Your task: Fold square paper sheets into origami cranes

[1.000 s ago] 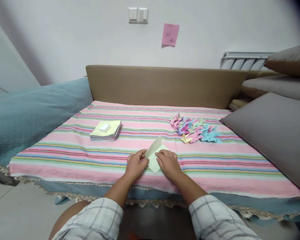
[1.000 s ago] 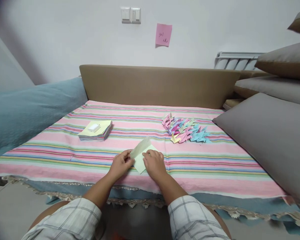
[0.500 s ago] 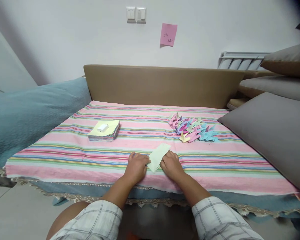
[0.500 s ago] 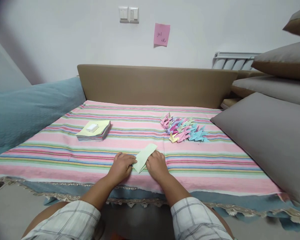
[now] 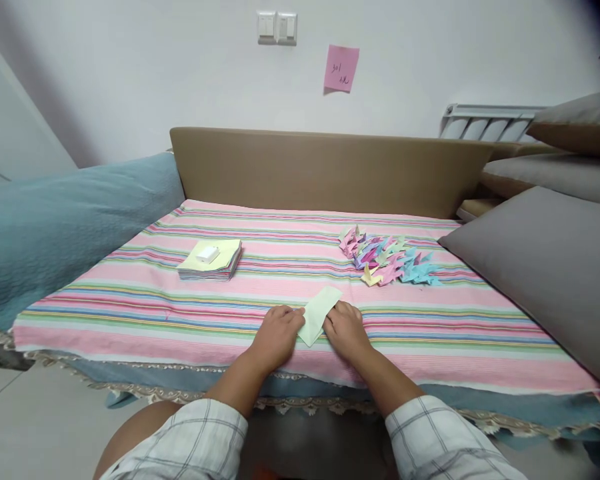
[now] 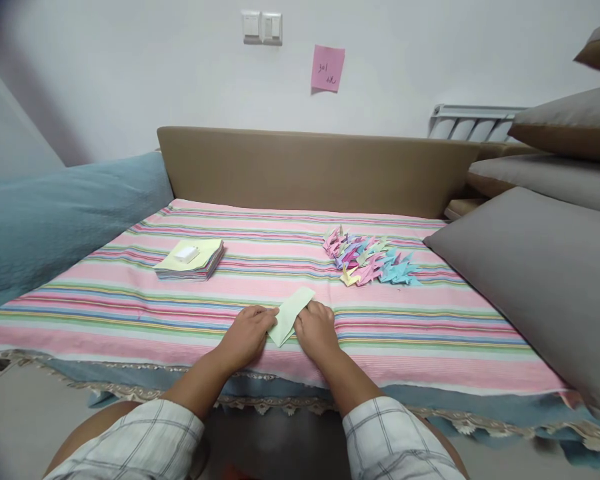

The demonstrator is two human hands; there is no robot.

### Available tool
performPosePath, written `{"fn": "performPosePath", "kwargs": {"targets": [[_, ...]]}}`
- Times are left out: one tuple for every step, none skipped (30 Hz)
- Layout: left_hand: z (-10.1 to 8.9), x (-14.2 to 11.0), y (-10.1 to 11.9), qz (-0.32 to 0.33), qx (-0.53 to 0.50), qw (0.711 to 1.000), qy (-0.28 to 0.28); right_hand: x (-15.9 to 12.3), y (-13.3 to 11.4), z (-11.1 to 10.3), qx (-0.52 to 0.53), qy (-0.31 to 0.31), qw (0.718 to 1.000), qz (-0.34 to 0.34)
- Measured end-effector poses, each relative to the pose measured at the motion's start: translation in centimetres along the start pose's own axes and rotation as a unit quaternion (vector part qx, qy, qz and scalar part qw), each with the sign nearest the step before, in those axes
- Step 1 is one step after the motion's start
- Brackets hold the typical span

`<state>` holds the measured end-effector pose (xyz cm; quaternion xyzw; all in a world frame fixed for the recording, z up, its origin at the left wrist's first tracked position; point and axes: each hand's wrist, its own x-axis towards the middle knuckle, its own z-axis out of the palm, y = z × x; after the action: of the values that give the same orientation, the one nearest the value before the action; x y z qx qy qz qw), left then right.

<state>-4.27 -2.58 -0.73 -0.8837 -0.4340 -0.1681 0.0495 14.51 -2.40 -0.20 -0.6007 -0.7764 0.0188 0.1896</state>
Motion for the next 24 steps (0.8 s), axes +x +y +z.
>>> {"fn": "performPosePath", "kwargs": {"targets": [[0.0,0.0,0.0,0.001,0.001,1.0,0.0,-0.1,-0.1,0.0,0.002,0.001,1.0,-0.004],[0.1,0.0,0.0,0.002,0.002,1.0,0.0,-0.1,-0.2,0.0,0.003,0.001,1.0,-0.009],[0.1,-0.1,0.0,0.005,0.002,1.0,0.0,-0.2,-0.3,0.0,0.004,0.001,1.0,-0.011],[0.0,-0.1,0.0,0.006,0.001,1.0,0.0,-0.2,-0.4,0.1,0.004,0.0,1.0,-0.01],[0.0,-0.1,0.0,0.007,0.0,1.0,-0.001,-0.2,-0.4,0.1,0.003,0.001,1.0,-0.008],[-0.1,-0.1,0.0,0.008,0.0,1.0,-0.004,-0.2,-0.4,0.2,0.001,0.002,1.0,-0.004],[-0.2,-0.1,0.0,0.008,-0.002,1.0,-0.008,-0.2,-0.4,0.3,-0.001,0.004,1.0,0.001],[-0.3,-0.1,0.1,0.009,-0.004,1.0,-0.014,-0.2,-0.3,0.3,-0.004,0.006,1.0,0.006],[-0.4,0.0,0.1,0.009,-0.007,1.0,-0.022,-0.2,-0.3,0.4,-0.006,0.008,1.0,0.01],[-0.5,0.0,0.1,0.008,-0.011,0.999,-0.029,-0.2,-0.2,0.4,-0.008,0.01,1.0,0.012],[-0.5,0.1,0.0,0.007,-0.017,0.999,-0.036,-0.2,-0.2,0.4,-0.008,0.011,1.0,0.013],[-0.5,0.1,0.0,0.004,-0.023,0.999,-0.041,-0.2,-0.2,0.4,-0.006,0.012,1.0,0.014],[-0.6,0.2,0.0,0.0,-0.028,0.999,-0.045,-0.2,-0.2,0.3,-0.004,0.012,1.0,0.013],[-0.6,0.2,0.0,-0.002,-0.032,0.998,-0.048,-0.2,-0.3,0.3,-0.001,0.012,1.0,0.011],[-0.6,0.3,-0.1,-0.004,-0.033,0.998,-0.05,-0.2,-0.4,0.2,0.004,0.012,1.0,0.008],[-0.6,0.3,-0.1,-0.004,-0.034,0.998,-0.05,-0.3,-0.5,0.2,0.008,0.013,1.0,0.004],[-0.6,0.3,-0.1,-0.004,-0.035,0.998,-0.049,-0.3,-0.6,0.2,0.013,0.013,1.0,-0.001],[-0.6,0.2,-0.1,-0.003,-0.037,0.998,-0.048,-0.4,-0.7,0.2,0.018,0.013,1.0,-0.008],[-0.7,0.2,-0.1,-0.002,-0.041,0.998,-0.046,-0.4,-0.8,0.3,0.024,0.015,1.0,-0.014],[-0.7,0.2,-0.2,-0.004,-0.045,0.998,-0.043,-0.5,-0.8,0.4,0.03,0.016,0.999,-0.02],[-0.8,0.1,-0.2,-0.008,-0.049,0.998,-0.038,-0.5,-0.9,0.4,0.035,0.019,0.999,-0.025],[-0.9,0.1,-0.2,-0.014,-0.053,0.998,-0.032,-0.6,-0.9,0.5,0.04,0.02,0.999,-0.028],[-1.0,0.1,-0.2,-0.025,-0.057,0.998,-0.025,-0.6,-0.9,0.6,0.045,0.021,0.998,-0.031],[-1.2,0.0,-0.2,-0.037,-0.062,0.997,-0.02,-0.6,-0.9,0.6,0.049,0.021,0.998,-0.033]]}}
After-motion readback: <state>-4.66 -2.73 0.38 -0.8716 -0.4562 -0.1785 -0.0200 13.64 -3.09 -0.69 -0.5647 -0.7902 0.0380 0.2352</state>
